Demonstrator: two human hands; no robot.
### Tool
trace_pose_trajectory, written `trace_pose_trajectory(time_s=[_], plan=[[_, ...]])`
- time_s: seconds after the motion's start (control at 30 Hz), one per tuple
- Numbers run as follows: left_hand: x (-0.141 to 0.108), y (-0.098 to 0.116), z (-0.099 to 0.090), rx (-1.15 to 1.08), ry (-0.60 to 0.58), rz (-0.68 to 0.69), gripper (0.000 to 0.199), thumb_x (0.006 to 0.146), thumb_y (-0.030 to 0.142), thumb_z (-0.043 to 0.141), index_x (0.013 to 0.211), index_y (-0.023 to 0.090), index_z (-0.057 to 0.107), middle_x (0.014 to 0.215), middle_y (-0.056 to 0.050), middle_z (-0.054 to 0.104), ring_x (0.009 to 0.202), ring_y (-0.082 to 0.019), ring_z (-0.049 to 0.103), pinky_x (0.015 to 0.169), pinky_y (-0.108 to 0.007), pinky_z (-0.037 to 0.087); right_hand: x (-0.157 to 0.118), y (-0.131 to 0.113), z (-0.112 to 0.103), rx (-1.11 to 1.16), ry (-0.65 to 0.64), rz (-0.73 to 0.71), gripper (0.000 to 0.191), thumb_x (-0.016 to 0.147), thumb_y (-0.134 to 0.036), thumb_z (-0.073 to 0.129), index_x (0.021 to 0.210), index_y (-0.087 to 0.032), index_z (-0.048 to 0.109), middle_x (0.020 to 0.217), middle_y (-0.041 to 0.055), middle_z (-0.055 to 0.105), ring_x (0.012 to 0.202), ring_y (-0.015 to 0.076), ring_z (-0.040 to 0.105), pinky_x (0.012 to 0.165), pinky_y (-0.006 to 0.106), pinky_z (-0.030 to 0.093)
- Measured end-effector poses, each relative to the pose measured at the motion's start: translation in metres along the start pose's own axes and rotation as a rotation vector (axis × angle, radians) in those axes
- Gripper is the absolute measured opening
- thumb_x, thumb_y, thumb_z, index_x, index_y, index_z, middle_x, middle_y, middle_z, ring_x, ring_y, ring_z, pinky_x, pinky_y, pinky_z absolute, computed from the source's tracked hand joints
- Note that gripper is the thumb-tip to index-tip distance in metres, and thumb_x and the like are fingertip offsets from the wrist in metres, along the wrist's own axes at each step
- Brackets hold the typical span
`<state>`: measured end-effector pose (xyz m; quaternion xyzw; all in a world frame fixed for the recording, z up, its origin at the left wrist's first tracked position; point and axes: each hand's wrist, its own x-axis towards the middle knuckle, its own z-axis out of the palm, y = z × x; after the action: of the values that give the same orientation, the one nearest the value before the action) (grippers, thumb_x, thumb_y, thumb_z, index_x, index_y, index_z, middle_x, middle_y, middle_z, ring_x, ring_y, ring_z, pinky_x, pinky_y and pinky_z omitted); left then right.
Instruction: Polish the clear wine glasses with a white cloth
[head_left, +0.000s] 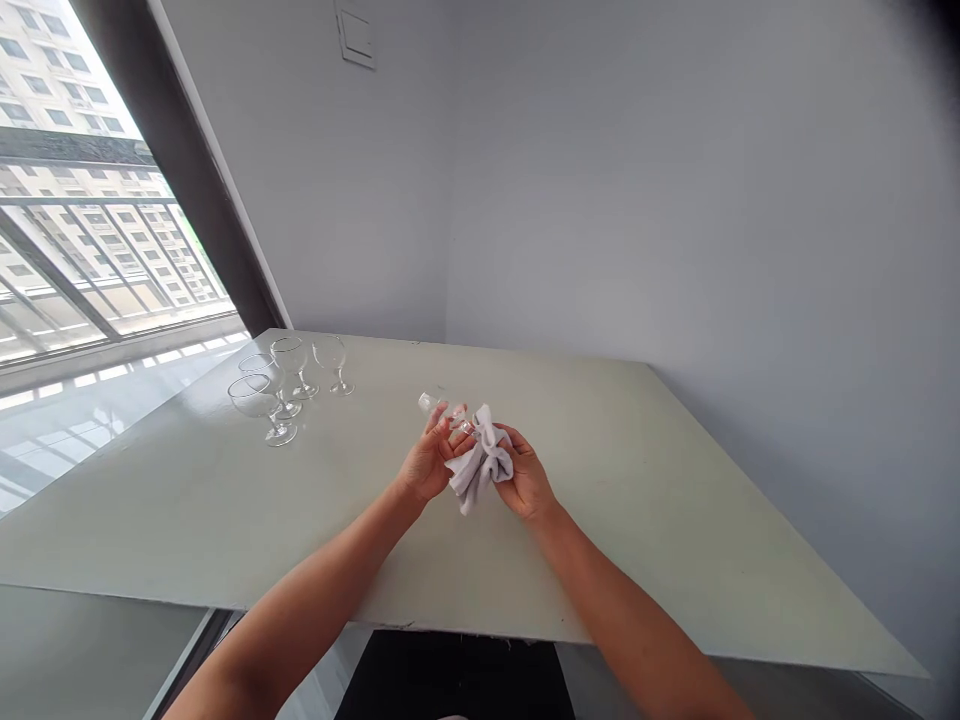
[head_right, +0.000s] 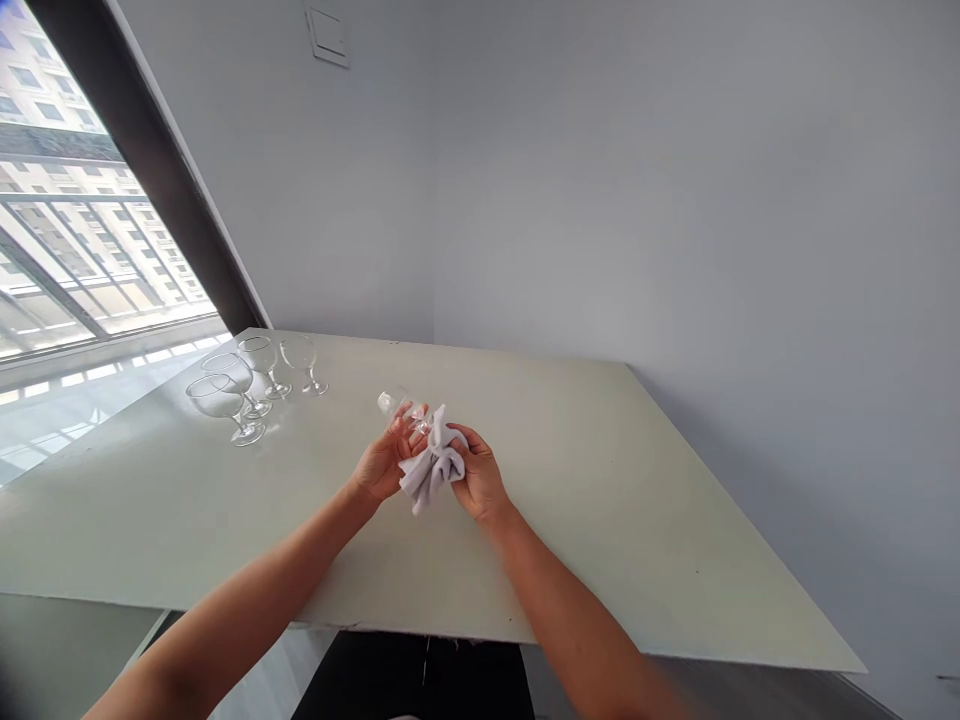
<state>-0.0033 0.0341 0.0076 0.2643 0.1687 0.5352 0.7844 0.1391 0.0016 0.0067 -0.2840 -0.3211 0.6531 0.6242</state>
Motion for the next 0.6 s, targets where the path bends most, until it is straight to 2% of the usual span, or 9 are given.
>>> trace_pose_trajectory(time_s=[0.07,0.13,0.27,0.33,0.4,0.47,0.53,0.6], plan=[[-0.002,0.0,0.006,0.05,0.03,0.106,0.041,0.074,0.025,0.063,0.109,0.031,0.043,0.124,0.0,0.045,0.095,-0.014,0.058,0.085,-0.031,0.047,0.002,0.008,0.003,0.128,0.074,0.075,0.018,0.067,-0.033,0.067,0.082,-0.023,0.062,0.079,-0.0009,0.063,0.068,0.0133,0.056,0.06,0.026,0.046],[-0.003,0.0,0.01,0.148,0.044,0.206,0.049,0.072,0.023,0.065,0.112,0.033,0.039,0.126,-0.002,0.042,0.095,-0.015,0.059,0.083,-0.034,0.048,0.002,0.016,0.007,0.134,0.106,0.155,0.018,0.068,-0.036,0.063,0.078,-0.021,0.06,0.075,0.0005,0.062,0.065,0.0155,0.056,0.056,0.028,0.046],[-0.005,0.004,0.012,0.393,0.065,0.368,0.063,0.067,0.023,0.069,0.117,0.034,0.032,0.127,-0.006,0.041,0.093,-0.018,0.06,0.079,-0.036,0.051,-0.004,0.033,0.01,-0.196,0.113,0.244,0.023,0.073,-0.041,0.051,0.072,-0.019,0.056,0.061,0.0003,0.057,0.057,0.0163,0.053,0.053,0.029,0.044],[-0.005,0.007,0.011,0.506,0.078,0.455,0.067,0.065,0.023,0.07,0.118,0.033,0.031,0.126,-0.007,0.041,0.093,-0.018,0.06,0.081,-0.037,0.05,-0.009,0.035,0.007,-0.389,0.055,0.251,0.022,0.074,-0.039,0.051,0.071,-0.018,0.058,0.062,0.0003,0.056,0.06,0.0158,0.054,0.057,0.029,0.043],[-0.005,0.012,0.01,0.603,0.089,0.521,0.068,0.065,0.025,0.07,0.119,0.032,0.03,0.126,-0.008,0.041,0.093,-0.018,0.06,0.083,-0.038,0.049,-0.013,0.029,0.002,-0.738,-0.045,0.17,0.02,0.074,-0.036,0.053,0.074,-0.018,0.061,0.074,0.0023,0.06,0.067,0.0164,0.056,0.063,0.029,0.042],[-0.005,0.016,0.008,0.69,0.109,0.557,0.067,0.066,0.026,0.069,0.12,0.031,0.03,0.126,-0.009,0.042,0.092,-0.018,0.061,0.083,-0.038,0.049,-0.015,0.017,-0.002,-1.229,-0.077,-0.002,0.021,0.078,-0.035,0.05,0.084,-0.02,0.064,0.095,0.0047,0.06,0.073,0.0165,0.057,0.068,0.029,0.04],[-0.005,0.017,0.008,0.78,0.139,0.576,0.066,0.067,0.027,0.068,0.121,0.031,0.03,0.126,-0.009,0.042,0.093,-0.019,0.061,0.084,-0.039,0.048,-0.013,0.003,-0.003,-1.571,0.006,-0.179,0.025,0.084,-0.034,0.043,0.097,-0.023,0.062,0.113,0.0059,0.054,0.074,0.0155,0.058,0.069,0.03,0.041],[-0.006,0.014,0.008,0.862,0.152,0.573,0.064,0.068,0.027,0.067,0.122,0.03,0.031,0.126,-0.009,0.044,0.094,-0.019,0.06,0.087,-0.041,0.046,-0.008,-0.009,0.001,-1.707,0.051,-0.323,0.027,0.085,-0.03,0.042,0.106,-0.023,0.058,0.123,0.0068,0.047,0.079,0.0158,0.059,0.071,0.03,0.042]])
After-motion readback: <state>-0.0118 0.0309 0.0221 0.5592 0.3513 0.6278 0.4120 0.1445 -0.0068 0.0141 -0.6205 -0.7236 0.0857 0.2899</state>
